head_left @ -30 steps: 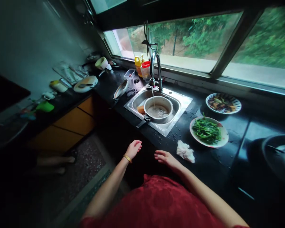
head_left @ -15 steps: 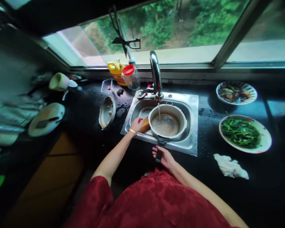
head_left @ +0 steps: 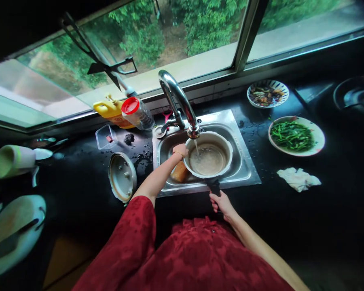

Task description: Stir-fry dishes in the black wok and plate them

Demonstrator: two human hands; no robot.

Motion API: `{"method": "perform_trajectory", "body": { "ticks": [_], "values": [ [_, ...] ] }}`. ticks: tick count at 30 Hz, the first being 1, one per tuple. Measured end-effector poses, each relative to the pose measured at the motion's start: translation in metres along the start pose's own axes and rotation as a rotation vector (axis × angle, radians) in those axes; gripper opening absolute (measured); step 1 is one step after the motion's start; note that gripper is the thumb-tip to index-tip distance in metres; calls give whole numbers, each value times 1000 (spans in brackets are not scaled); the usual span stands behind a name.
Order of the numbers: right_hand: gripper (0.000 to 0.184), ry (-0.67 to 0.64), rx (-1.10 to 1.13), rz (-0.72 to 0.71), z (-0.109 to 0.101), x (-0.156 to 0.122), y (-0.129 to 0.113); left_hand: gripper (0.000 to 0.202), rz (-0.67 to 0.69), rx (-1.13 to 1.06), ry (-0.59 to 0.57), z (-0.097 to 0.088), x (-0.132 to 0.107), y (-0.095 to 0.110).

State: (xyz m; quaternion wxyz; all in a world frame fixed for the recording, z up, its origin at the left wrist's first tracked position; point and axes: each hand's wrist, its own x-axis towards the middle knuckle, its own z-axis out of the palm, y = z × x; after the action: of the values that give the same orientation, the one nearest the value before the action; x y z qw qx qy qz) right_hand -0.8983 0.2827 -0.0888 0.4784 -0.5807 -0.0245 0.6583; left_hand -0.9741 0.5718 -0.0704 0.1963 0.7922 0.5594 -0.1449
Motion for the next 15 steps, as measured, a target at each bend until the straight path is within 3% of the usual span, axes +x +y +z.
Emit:
{"method": "perform_trajectory", "body": {
  "ticks": [6,11,15],
  "values": [
    [25,30,-301,-98,-5,-24,-30,38,52,-103,63,-2,-3,-14],
    [26,-16,-372,-101,-13,-64,-60,56,148,-269,82,-24,-14,-20],
    [29,-28,-363,-70,-18,-91,-68,56,257,-310,54,-34,-31,-21]
  ]
}}
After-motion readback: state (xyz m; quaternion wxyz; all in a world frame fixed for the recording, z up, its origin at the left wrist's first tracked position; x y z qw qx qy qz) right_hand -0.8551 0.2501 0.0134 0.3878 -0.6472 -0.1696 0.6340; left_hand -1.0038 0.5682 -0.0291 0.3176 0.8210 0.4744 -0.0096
